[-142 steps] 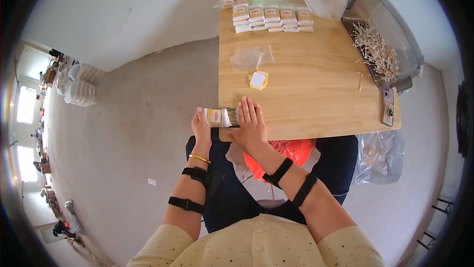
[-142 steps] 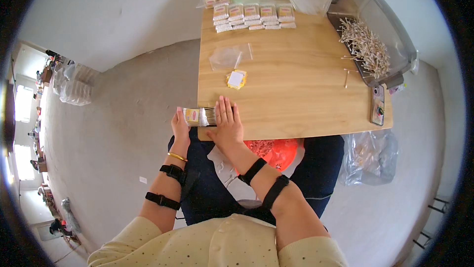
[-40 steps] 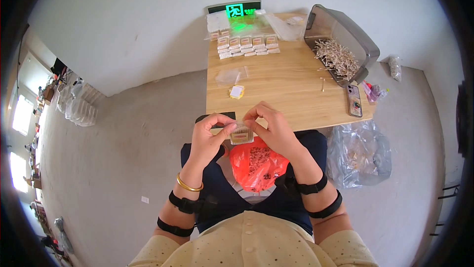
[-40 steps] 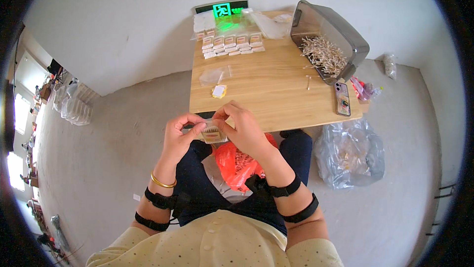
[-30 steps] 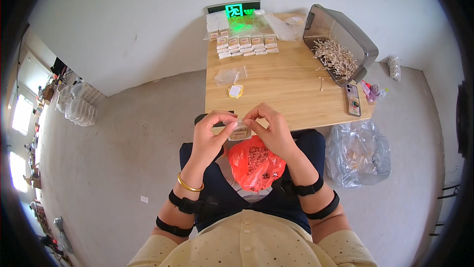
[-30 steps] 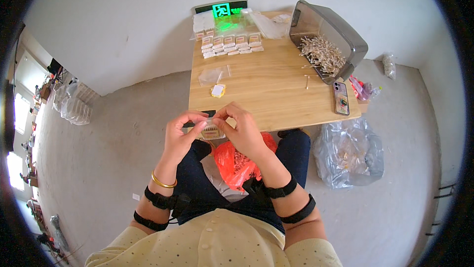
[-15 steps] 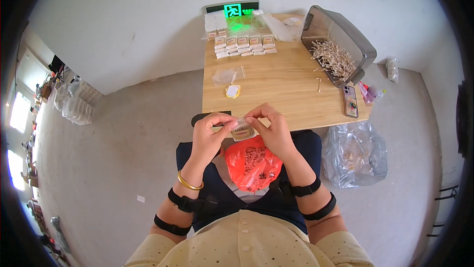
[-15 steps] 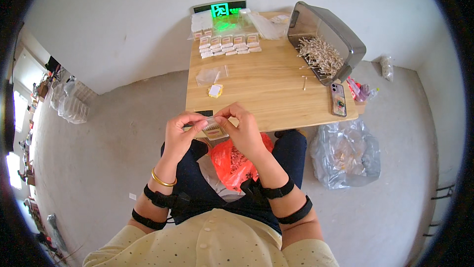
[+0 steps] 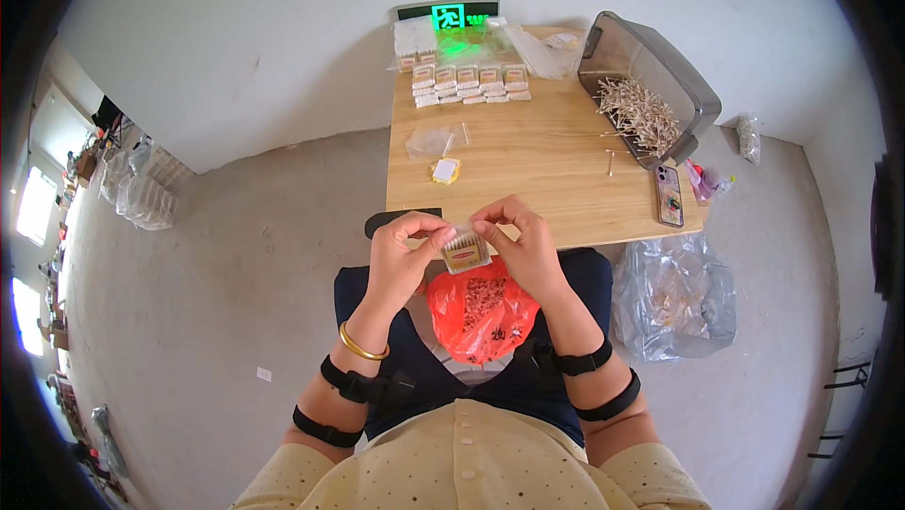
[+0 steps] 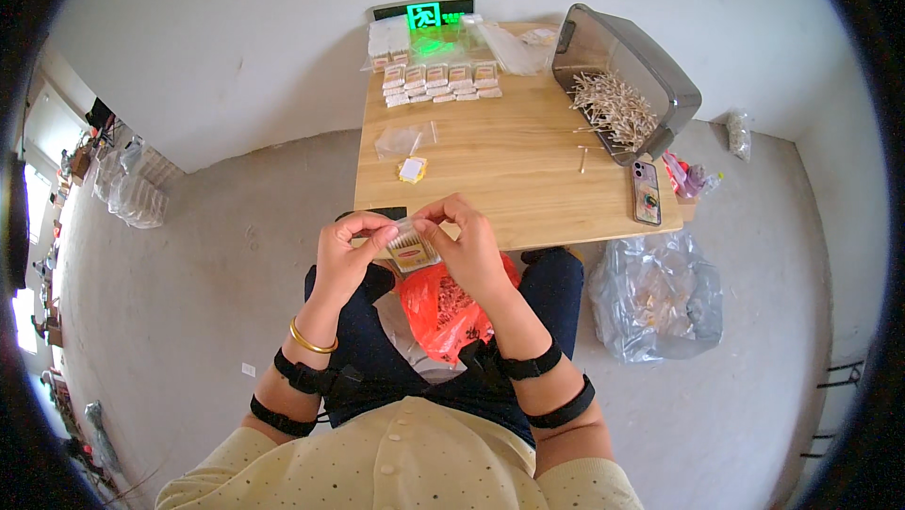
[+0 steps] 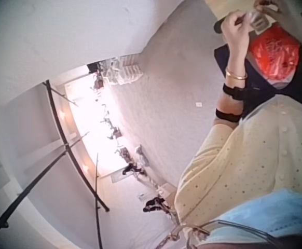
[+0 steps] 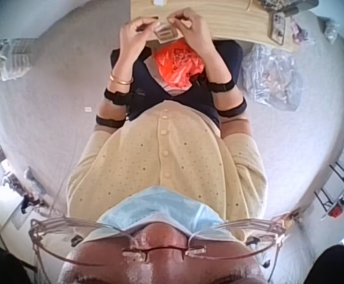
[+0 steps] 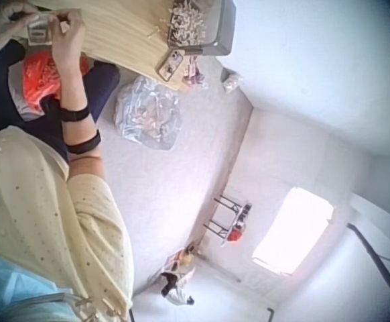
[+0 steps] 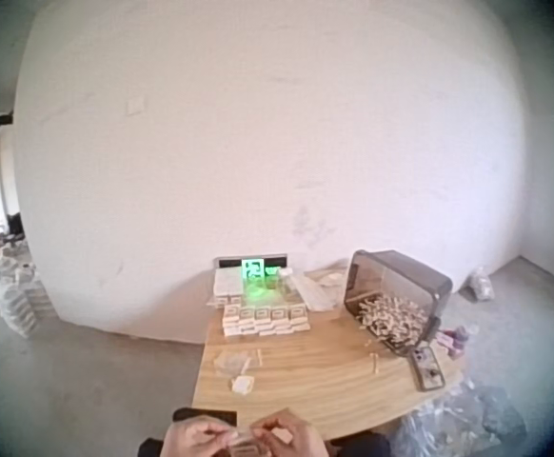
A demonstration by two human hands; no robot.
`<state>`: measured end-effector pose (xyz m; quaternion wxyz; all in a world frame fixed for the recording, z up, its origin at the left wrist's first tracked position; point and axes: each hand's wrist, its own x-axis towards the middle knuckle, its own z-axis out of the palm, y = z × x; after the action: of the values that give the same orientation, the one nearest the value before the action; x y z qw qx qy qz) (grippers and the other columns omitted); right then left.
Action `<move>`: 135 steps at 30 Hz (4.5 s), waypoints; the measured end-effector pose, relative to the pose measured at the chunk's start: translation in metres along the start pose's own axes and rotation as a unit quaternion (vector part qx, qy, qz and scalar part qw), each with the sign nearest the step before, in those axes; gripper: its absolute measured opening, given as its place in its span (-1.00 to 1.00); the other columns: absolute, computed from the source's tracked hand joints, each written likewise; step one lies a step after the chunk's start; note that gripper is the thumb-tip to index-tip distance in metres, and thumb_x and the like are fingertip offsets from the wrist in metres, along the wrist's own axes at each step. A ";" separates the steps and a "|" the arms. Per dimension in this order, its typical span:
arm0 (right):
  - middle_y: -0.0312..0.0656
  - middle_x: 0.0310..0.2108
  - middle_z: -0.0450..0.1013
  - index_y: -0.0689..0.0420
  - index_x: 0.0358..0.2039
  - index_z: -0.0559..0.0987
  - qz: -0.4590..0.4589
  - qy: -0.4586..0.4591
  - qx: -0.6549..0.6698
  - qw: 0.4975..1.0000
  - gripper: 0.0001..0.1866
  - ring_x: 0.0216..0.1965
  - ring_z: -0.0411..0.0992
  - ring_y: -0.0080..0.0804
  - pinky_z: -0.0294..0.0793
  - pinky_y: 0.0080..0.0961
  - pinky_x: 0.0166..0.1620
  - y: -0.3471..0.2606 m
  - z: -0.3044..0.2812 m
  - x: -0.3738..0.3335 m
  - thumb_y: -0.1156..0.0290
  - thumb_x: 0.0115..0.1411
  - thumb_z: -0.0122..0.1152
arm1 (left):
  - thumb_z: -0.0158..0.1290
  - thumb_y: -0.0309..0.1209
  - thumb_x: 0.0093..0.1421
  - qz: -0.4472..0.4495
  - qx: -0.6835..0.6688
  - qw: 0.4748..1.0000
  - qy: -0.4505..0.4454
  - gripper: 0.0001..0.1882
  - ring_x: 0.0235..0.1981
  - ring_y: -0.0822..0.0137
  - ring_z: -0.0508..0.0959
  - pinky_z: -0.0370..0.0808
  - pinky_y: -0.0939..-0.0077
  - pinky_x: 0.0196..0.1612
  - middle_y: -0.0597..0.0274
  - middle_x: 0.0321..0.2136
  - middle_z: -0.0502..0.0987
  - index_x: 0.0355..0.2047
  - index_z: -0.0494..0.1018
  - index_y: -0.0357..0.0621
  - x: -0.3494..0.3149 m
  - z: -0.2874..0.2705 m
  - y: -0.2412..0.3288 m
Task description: Sorting cotton swabs and placing them into small plastic bags.
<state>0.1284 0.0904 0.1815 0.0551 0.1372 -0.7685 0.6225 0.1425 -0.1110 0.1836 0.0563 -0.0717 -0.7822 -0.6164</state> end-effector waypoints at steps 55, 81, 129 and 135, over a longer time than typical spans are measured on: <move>-0.23 -0.35 0.59 0.27 -0.27 0.63 0.047 0.026 0.064 0.997 -0.84 -0.23 0.50 -0.53 0.46 -0.52 -0.05 0.017 -0.009 0.005 0.42 0.29 0.37 | 0.30 -0.54 0.16 0.105 0.105 0.989 0.006 -0.90 -0.35 0.36 0.63 0.44 0.46 -0.14 0.23 -0.38 0.69 -0.31 0.61 -0.21 0.002 -0.009 0.005; -0.33 -0.31 0.53 0.24 -0.26 0.61 0.028 -0.002 0.074 0.997 -0.91 -0.21 0.45 -0.63 0.44 -0.60 -0.06 0.009 -0.001 0.001 0.50 0.30 0.34 | 0.27 -0.57 0.13 0.157 0.083 0.984 0.010 -0.93 -0.26 0.26 0.62 0.49 0.43 -0.10 0.23 -0.34 0.63 -0.37 0.59 -0.22 0.013 0.006 0.012; -0.42 -0.49 0.29 0.12 -0.42 0.46 0.221 -0.025 0.055 0.973 -0.65 -0.42 0.23 -0.60 0.27 -0.54 -0.37 0.175 0.011 0.016 0.28 0.17 0.52 | 0.33 -0.37 0.25 -0.235 -0.125 0.958 -0.110 -0.73 -0.50 0.44 0.59 0.54 0.59 -0.40 0.26 -0.43 0.57 -0.30 0.43 -0.20 0.067 0.049 -0.152; -0.42 -0.44 0.37 0.12 -0.35 0.56 0.288 -0.060 0.170 0.941 -0.71 -0.36 0.26 -0.60 0.30 -0.56 -0.25 0.172 0.007 0.018 0.20 0.24 0.47 | 0.31 -0.34 0.26 0.086 0.100 0.987 -0.094 -0.70 -0.36 0.43 0.62 0.53 0.62 -0.19 0.33 -0.38 0.62 -0.07 0.54 -0.18 0.050 0.051 -0.153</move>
<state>0.0640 0.1131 0.0225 -0.1966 -0.0452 -0.6602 0.7235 0.0657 -0.0941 0.0340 0.0424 -0.1900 -0.8329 -0.5181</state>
